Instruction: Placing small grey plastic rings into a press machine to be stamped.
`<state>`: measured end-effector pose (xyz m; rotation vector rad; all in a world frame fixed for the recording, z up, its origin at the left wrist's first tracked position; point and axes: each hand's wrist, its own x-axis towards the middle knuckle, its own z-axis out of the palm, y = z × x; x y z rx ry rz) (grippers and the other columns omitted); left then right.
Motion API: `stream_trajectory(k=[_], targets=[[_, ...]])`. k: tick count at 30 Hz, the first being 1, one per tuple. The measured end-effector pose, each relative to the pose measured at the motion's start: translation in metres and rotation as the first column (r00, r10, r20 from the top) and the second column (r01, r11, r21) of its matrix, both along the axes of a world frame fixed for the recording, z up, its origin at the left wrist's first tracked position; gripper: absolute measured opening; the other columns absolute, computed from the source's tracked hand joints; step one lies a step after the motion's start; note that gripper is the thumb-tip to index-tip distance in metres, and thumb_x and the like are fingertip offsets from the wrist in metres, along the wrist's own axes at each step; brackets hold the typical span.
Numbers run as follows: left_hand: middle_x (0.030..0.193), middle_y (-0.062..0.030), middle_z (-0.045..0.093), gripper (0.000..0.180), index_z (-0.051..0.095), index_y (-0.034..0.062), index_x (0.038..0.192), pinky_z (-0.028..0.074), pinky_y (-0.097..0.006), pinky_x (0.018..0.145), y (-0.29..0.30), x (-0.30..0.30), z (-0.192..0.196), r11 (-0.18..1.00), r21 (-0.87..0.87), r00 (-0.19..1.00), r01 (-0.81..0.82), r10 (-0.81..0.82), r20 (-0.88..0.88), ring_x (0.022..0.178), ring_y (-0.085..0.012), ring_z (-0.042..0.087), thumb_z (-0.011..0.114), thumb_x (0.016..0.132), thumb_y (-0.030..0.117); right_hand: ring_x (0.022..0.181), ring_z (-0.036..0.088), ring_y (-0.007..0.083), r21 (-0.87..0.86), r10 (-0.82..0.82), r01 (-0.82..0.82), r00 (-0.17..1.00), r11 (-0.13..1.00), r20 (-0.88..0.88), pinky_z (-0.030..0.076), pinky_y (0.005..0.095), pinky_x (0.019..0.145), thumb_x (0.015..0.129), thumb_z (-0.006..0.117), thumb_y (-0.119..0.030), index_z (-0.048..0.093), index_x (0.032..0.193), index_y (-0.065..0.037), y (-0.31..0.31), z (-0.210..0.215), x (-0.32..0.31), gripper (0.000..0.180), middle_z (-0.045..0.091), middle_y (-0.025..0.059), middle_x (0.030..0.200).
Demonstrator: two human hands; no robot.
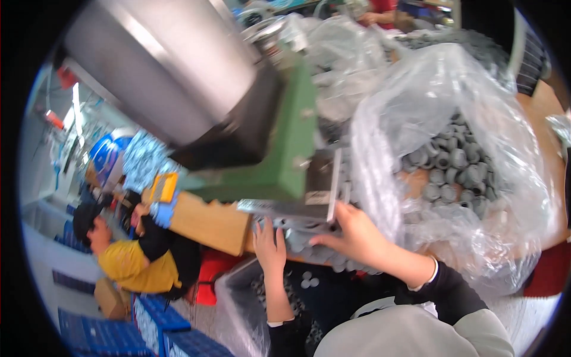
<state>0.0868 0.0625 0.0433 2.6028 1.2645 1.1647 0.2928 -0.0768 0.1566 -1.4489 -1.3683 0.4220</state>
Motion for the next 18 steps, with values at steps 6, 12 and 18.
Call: stream_trajectory(k=[6, 12, 18], targets=[[0.122, -0.0241, 0.053, 0.039, 0.055, -0.0066, 0.114, 0.028, -0.048, 0.103, 0.011, -0.026, -0.02, 0.973, -0.231, 0.961, -0.022, -0.043, -0.272, 0.122, -0.045, 0.04, 0.031, 0.097, 0.019, 0.11, 0.054, 0.0354, -0.067, -0.496, 0.537, 0.815, 0.841, 0.3, 0.043, 0.0405, 0.093, 0.075, 0.07, -0.013, 0.056, 0.119, -0.001, -0.076, -0.053, 0.099, 0.048, 0.058, 0.0195, 0.119], [0.134, -0.0236, 0.046, 0.044, 0.049, -0.0073, 0.125, 0.021, -0.046, 0.109, 0.006, -0.016, -0.033, 0.934, -0.354, 0.997, 0.056, -0.033, 0.07, 0.129, -0.0389, 0.036, 0.03, 0.1, 0.024, 0.105, 0.052, 0.0365, -0.314, -0.559, 0.712, 0.693, 0.628, 0.454, 0.044, 0.0419, 0.089, 0.069, 0.074, -0.019, 0.056, 0.11, 0.0, -0.106, -0.088, 0.159, 0.049, 0.056, 0.0177, 0.111], [0.138, -0.02, 0.04, 0.063, 0.033, -0.0057, 0.136, 0.027, -0.045, 0.105, -0.042, 0.025, 0.014, 0.969, -0.094, 0.855, 0.227, -0.152, 0.496, 0.128, -0.0321, 0.038, 0.057, 0.087, 0.028, 0.098, 0.051, 0.0342, -0.328, -0.482, 0.818, 0.552, 0.473, 0.68, 0.045, 0.0427, 0.082, 0.059, 0.08, -0.025, 0.054, 0.095, 0.002, -0.084, -0.103, 0.146, 0.052, 0.054, 0.0165, 0.1]])
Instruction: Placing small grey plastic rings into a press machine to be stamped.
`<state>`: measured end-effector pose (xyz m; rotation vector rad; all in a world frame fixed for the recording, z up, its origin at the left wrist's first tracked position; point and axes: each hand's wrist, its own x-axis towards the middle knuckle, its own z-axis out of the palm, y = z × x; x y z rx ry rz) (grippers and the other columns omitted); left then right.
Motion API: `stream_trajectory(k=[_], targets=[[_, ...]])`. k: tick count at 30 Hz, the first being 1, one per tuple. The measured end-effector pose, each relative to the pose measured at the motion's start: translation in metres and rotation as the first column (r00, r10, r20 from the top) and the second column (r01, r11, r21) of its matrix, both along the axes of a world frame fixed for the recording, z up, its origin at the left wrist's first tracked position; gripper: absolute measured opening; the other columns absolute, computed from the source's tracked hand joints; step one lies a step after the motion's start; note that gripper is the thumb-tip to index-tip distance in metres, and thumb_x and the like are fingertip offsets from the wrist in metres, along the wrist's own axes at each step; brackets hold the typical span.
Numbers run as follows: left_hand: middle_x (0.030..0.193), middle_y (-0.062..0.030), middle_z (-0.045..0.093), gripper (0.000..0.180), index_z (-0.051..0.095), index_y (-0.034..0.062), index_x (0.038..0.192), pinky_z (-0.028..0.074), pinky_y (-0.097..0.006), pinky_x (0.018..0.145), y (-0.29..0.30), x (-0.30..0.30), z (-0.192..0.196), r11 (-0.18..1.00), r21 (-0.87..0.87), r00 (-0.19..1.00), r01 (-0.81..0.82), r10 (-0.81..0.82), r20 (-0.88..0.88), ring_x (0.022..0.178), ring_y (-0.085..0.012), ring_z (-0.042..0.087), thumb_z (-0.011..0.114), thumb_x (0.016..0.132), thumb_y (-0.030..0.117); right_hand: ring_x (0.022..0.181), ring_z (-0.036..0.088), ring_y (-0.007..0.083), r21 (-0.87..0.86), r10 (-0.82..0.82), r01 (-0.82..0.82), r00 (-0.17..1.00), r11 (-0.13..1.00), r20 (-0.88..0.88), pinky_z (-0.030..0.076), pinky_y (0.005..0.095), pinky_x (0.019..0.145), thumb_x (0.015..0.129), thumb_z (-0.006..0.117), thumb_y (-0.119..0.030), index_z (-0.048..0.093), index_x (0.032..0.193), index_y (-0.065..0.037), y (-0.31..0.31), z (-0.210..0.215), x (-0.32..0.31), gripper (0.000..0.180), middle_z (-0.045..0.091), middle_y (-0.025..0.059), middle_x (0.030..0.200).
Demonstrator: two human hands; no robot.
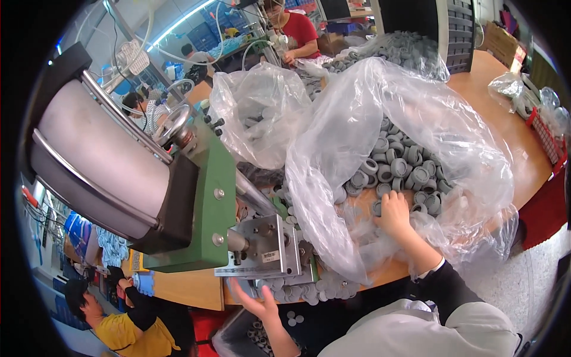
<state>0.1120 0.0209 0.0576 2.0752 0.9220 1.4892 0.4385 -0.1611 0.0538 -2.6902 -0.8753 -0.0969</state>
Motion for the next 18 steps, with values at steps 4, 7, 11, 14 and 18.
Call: stream_trajectory(k=[4, 7, 11, 14, 18], targets=[[0.122, -0.0188, 0.051, 0.06, 0.042, -0.0064, 0.125, 0.041, -0.037, 0.093, 0.006, 0.036, 0.032, 0.98, 0.017, 0.98, 0.198, -0.198, 0.028, 0.108, -0.0269, 0.053, 0.069, 0.073, 0.01, 0.095, 0.052, 0.035, 0.118, 0.014, -0.008, 0.999, 0.993, -0.042, 0.045, 0.0423, 0.081, 0.055, 0.078, -0.019, 0.052, 0.092, -0.001, -0.003, -0.001, -0.003, 0.048, 0.054, 0.0166, 0.098], [0.112, -0.016, 0.057, 0.04, 0.051, -0.0102, 0.11, 0.043, -0.035, 0.088, 0.015, 0.071, 0.073, 0.963, -0.18, 0.971, 0.199, -0.17, 0.168, 0.098, -0.0207, 0.056, 0.065, 0.074, 0.002, 0.095, 0.052, 0.0308, 0.409, 0.114, -0.056, 0.986, 0.911, -0.121, 0.045, 0.0396, 0.08, 0.059, 0.08, -0.017, 0.053, 0.097, -0.001, -0.001, 0.027, -0.015, 0.049, 0.053, 0.0144, 0.097], [0.1, -0.0117, 0.061, 0.035, 0.059, -0.0015, 0.103, 0.043, -0.035, 0.082, 0.01, 0.066, 0.062, 0.999, 0.029, 0.998, -0.029, 0.03, -0.047, 0.091, -0.0236, 0.057, 0.071, 0.073, 0.012, 0.095, 0.055, 0.0279, 0.675, 0.495, -0.26, 0.85, 0.69, -0.178, 0.048, 0.0362, 0.076, 0.063, 0.08, -0.011, 0.052, 0.117, -0.003, 0.011, 0.1, -0.062, 0.061, 0.054, 0.0135, 0.103], [0.109, -0.0135, 0.061, 0.045, 0.06, 0.0028, 0.106, 0.039, -0.044, 0.092, -0.007, 0.055, 0.049, 0.991, -0.104, 0.995, -0.084, 0.089, 0.047, 0.106, -0.0333, 0.052, 0.077, 0.067, 0.015, 0.095, 0.058, 0.0289, 0.701, 0.742, -0.508, 0.669, 0.501, -0.046, 0.049, 0.0359, 0.075, 0.066, 0.08, -0.012, 0.05, 0.123, -0.003, 0.031, 0.118, -0.09, 0.064, 0.056, 0.0149, 0.107], [0.123, -0.0185, 0.055, 0.054, 0.052, -0.0022, 0.117, 0.033, -0.047, 0.102, -0.026, 0.0, 0.007, 0.971, 0.024, 0.969, -0.24, 0.24, -0.05, 0.122, -0.0355, 0.045, 0.075, 0.07, 0.011, 0.093, 0.059, 0.0346, 0.771, 0.817, -0.46, 0.562, 0.44, -0.13, 0.05, 0.0387, 0.076, 0.07, 0.079, -0.016, 0.055, 0.117, -0.001, 0.067, 0.106, -0.132, 0.055, 0.059, 0.0192, 0.103]])
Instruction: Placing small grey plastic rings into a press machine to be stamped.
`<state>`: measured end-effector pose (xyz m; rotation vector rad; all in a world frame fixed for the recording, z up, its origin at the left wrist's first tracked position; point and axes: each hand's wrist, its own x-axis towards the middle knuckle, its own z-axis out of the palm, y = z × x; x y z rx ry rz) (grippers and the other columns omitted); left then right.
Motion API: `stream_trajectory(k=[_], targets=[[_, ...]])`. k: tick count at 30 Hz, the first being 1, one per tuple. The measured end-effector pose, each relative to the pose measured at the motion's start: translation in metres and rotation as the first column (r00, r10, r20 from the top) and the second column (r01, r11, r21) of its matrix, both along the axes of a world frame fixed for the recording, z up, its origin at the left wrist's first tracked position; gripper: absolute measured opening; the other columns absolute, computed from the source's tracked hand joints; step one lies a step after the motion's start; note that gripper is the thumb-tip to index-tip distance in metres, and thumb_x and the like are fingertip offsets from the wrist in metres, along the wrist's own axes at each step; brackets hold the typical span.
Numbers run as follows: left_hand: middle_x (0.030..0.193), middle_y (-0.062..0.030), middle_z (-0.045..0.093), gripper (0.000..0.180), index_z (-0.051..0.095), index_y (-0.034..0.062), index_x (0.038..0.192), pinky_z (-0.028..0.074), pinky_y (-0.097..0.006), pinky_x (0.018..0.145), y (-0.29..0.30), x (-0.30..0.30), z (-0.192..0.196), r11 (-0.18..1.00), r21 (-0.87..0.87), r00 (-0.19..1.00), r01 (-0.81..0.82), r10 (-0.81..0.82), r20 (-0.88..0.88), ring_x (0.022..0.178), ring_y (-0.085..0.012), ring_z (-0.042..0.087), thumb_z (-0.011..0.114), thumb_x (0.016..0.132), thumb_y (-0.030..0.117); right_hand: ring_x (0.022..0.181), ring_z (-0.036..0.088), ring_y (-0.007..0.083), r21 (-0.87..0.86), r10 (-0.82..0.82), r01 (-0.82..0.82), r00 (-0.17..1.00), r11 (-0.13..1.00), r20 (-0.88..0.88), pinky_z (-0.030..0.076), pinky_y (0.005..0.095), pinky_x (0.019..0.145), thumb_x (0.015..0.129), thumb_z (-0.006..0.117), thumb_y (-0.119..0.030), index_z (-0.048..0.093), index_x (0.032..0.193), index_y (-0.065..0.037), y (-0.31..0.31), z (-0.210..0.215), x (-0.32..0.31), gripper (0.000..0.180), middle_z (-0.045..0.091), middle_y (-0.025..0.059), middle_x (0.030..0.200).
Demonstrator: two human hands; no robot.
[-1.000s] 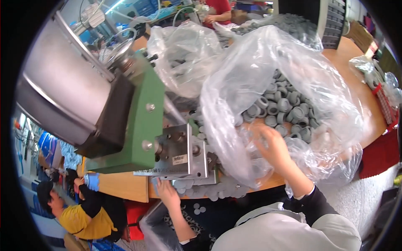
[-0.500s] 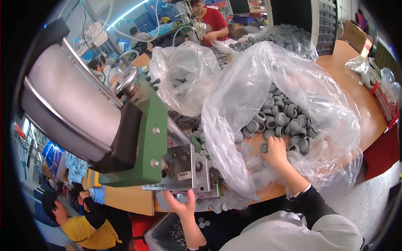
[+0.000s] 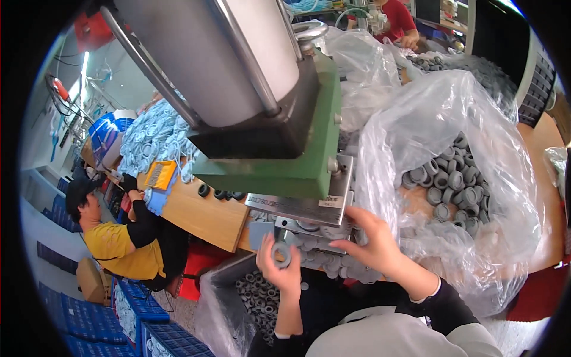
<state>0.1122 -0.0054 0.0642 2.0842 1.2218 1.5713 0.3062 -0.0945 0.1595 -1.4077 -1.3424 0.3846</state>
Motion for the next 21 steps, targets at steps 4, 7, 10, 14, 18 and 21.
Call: stream_trajectory(k=[4, 7, 10, 14, 18, 21], targets=[[0.141, -0.0261, 0.033, 0.079, 0.034, -0.0026, 0.136, 0.024, -0.055, 0.106, -0.019, -0.093, -0.075, 0.773, -0.083, 0.748, -0.629, 0.571, -0.339, 0.131, -0.0489, 0.025, 0.073, 0.075, 0.03, 0.081, 0.06, 0.0369, 0.021, 0.011, -0.013, 0.997, 1.0, 0.077, 0.05, 0.0411, 0.07, 0.071, 0.077, -0.019, 0.058, 0.106, -0.001, 0.036, -0.012, -0.027, 0.044, 0.062, 0.0183, 0.093], [0.142, -0.0259, 0.032, 0.079, 0.034, -0.0025, 0.138, 0.023, -0.054, 0.107, -0.012, -0.115, -0.079, 0.799, -0.115, 0.762, -0.59, 0.503, -0.408, 0.132, -0.0503, 0.022, 0.07, 0.078, 0.035, 0.075, 0.061, 0.0353, 0.05, -0.016, 0.01, 0.993, 0.999, 0.117, 0.051, 0.0415, 0.066, 0.072, 0.075, -0.019, 0.062, 0.1, -0.002, 0.048, -0.007, -0.032, 0.035, 0.063, 0.0157, 0.09], [0.143, -0.0221, 0.034, 0.062, 0.04, -0.0023, 0.134, 0.024, -0.052, 0.107, 0.013, -0.085, -0.046, 0.961, -0.101, 0.904, -0.256, 0.201, -0.378, 0.133, -0.0473, 0.025, 0.064, 0.083, 0.024, 0.08, 0.061, 0.0344, -0.06, -0.014, 0.021, 0.994, 0.998, 0.11, 0.051, 0.0413, 0.069, 0.072, 0.072, -0.019, 0.064, 0.096, -0.003, 0.042, 0.002, -0.033, 0.03, 0.062, 0.0149, 0.092], [0.136, -0.0155, 0.046, 0.046, 0.051, 0.002, 0.127, 0.028, -0.048, 0.104, 0.065, -0.038, -0.049, 0.992, -0.084, 0.879, -0.094, 0.043, -0.475, 0.131, -0.0381, 0.034, 0.06, 0.086, 0.021, 0.096, 0.058, 0.039, -0.038, 0.068, -0.07, 0.997, 0.997, -0.043, 0.049, 0.0407, 0.082, 0.071, 0.076, -0.015, 0.049, 0.124, -0.003, 0.017, -0.001, -0.009, 0.061, 0.06, 0.0213, 0.105], [0.129, -0.0124, 0.054, 0.035, 0.06, 0.0042, 0.118, 0.031, -0.046, 0.102, 0.083, -0.045, -0.06, 0.989, -0.009, 0.8, -0.146, 0.113, -0.589, 0.126, -0.0332, 0.044, 0.055, 0.088, 0.022, 0.102, 0.057, 0.0365, 0.06, -0.338, 0.34, 0.871, 0.939, 0.356, 0.046, 0.04, 0.088, 0.07, 0.077, -0.02, 0.047, 0.128, -0.002, -0.03, -0.034, 0.063, 0.067, 0.055, 0.0205, 0.119], [0.129, -0.0147, 0.054, 0.037, 0.059, -0.0017, 0.117, 0.03, -0.047, 0.101, 0.083, -0.046, -0.057, 0.99, 0.009, 0.791, -0.139, 0.116, -0.601, 0.126, -0.0352, 0.043, 0.054, 0.088, 0.021, 0.111, 0.05, 0.0352, -0.069, -0.647, 0.795, 0.537, 0.603, 0.541, 0.041, 0.0445, 0.094, 0.069, 0.077, -0.021, 0.046, 0.13, -0.006, -0.077, -0.047, 0.144, 0.07, 0.056, 0.0178, 0.12]])
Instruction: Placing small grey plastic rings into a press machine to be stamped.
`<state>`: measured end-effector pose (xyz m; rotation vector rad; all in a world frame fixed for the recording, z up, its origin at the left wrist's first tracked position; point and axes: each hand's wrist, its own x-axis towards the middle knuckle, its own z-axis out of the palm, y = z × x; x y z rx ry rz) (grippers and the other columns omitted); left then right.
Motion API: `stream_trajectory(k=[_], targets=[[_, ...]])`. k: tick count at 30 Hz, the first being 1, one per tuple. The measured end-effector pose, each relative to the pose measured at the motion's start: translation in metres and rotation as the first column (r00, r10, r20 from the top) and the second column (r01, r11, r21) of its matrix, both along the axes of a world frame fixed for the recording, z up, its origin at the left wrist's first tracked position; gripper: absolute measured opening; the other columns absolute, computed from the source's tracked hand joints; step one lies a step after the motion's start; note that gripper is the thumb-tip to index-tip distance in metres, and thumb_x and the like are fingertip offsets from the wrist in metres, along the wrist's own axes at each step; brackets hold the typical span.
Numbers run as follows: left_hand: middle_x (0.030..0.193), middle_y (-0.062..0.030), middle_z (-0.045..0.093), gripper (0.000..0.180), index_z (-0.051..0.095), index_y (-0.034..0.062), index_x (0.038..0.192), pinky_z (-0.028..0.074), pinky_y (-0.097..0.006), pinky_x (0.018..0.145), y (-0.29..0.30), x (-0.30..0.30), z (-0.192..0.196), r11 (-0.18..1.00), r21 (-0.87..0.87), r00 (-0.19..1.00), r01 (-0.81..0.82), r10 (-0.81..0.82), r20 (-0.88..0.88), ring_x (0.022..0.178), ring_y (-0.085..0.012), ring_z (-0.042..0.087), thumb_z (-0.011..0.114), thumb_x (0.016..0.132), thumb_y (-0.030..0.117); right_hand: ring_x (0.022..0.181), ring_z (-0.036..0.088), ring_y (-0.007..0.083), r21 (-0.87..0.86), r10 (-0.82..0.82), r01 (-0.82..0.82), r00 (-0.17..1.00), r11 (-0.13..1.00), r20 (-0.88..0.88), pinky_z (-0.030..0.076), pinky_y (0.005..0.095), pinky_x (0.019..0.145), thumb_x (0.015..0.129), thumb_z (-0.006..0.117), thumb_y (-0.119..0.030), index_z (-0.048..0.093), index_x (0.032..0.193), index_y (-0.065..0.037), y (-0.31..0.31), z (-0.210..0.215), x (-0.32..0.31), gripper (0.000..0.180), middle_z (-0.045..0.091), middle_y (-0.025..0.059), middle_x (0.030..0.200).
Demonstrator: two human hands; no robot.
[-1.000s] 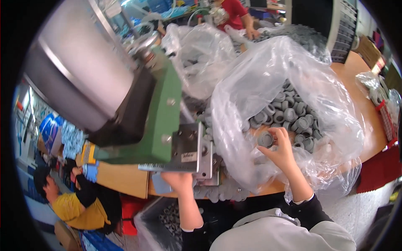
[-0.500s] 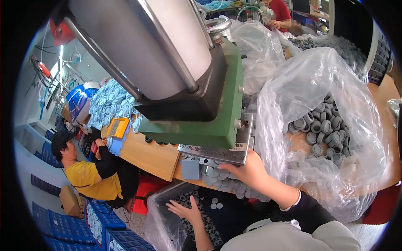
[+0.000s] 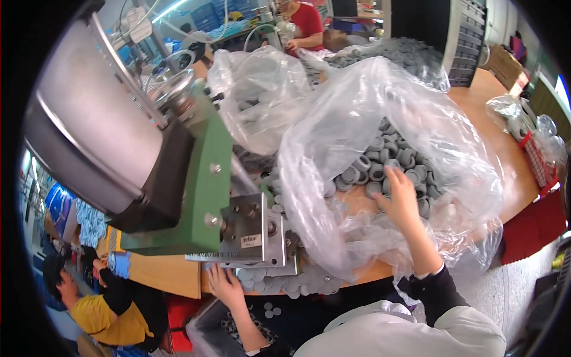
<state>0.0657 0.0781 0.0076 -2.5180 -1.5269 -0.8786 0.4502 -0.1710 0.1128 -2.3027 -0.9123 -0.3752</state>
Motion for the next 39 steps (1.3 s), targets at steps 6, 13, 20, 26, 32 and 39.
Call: stream_trajectory(k=[6, 13, 20, 26, 32, 39], targets=[[0.138, -0.0151, 0.045, 0.041, 0.05, -0.0016, 0.127, 0.027, -0.049, 0.104, -0.006, 0.002, -0.016, 0.999, 0.021, 0.999, 0.04, -0.041, 0.022, 0.131, -0.036, 0.035, 0.05, 0.093, 0.021, 0.112, 0.047, 0.0343, -0.216, -0.126, 0.118, 0.992, 0.969, -0.023, 0.038, 0.0498, 0.091, 0.066, 0.078, -0.022, 0.049, 0.126, -0.011, -0.019, -0.018, 0.078, 0.067, 0.057, 0.0157, 0.11], [0.133, -0.0212, 0.043, 0.057, 0.041, -0.0066, 0.129, 0.027, -0.044, 0.104, -0.049, 0.061, 0.056, 0.901, 0.316, 0.744, 0.299, -0.427, 0.514, 0.121, -0.0355, 0.041, 0.062, 0.083, 0.02, 0.087, 0.056, 0.0292, 0.153, 0.139, -0.119, 0.982, 0.981, -0.125, 0.047, 0.0363, 0.074, 0.068, 0.075, -0.013, 0.054, 0.119, -0.007, -0.005, 0.013, 0.028, 0.055, 0.055, 0.0127, 0.098], [0.086, -0.0166, 0.064, 0.029, 0.061, -0.0022, 0.089, 0.045, -0.039, 0.076, -0.051, 0.13, 0.127, 0.93, 0.067, 0.602, 0.361, -0.287, 0.745, 0.081, -0.0296, 0.062, 0.072, 0.071, 0.017, 0.086, 0.053, 0.0174, 0.386, 0.469, -0.336, 0.818, 0.859, -0.332, 0.045, 0.0276, 0.068, 0.069, 0.078, -0.011, 0.056, 0.122, -0.006, 0.016, 0.053, -0.062, 0.058, 0.053, 0.0087, 0.103], [0.102, -0.0165, 0.061, 0.036, 0.058, -0.0016, 0.101, 0.044, -0.036, 0.084, -0.067, 0.107, 0.092, 0.975, 0.078, 0.695, 0.206, -0.203, 0.69, 0.094, -0.028, 0.058, 0.074, 0.071, 0.009, 0.094, 0.06, 0.0272, 0.411, 0.784, -0.674, 0.582, 0.614, -0.216, 0.049, 0.0347, 0.078, 0.067, 0.08, -0.013, 0.054, 0.12, 0.0, 0.051, 0.059, -0.125, 0.06, 0.059, 0.0167, 0.11], [0.119, -0.0201, 0.051, 0.054, 0.049, -0.0055, 0.117, 0.035, -0.041, 0.099, -0.089, -0.009, 0.02, 0.969, -0.146, 0.655, -0.198, 0.241, 0.716, 0.111, -0.0337, 0.048, 0.075, 0.074, 0.011, 0.082, 0.061, 0.0366, 0.413, 0.803, -0.692, 0.549, 0.593, -0.232, 0.052, 0.0393, 0.07, 0.069, 0.076, -0.012, 0.057, 0.108, -0.002, 0.103, 0.047, -0.164, 0.045, 0.062, 0.019, 0.095], [0.131, -0.0245, 0.042, 0.059, 0.045, -0.0066, 0.123, 0.029, -0.047, 0.104, -0.093, -0.103, -0.006, 0.886, -0.22, 0.812, -0.408, 0.462, 0.356, 0.123, -0.0402, 0.038, 0.071, 0.079, 0.023, 0.081, 0.062, 0.0346, 0.455, 0.811, -0.671, 0.488, 0.585, -0.322, 0.052, 0.0394, 0.071, 0.069, 0.074, -0.011, 0.061, 0.101, -0.003, 0.123, 0.053, -0.173, 0.035, 0.064, 0.0142, 0.089]])
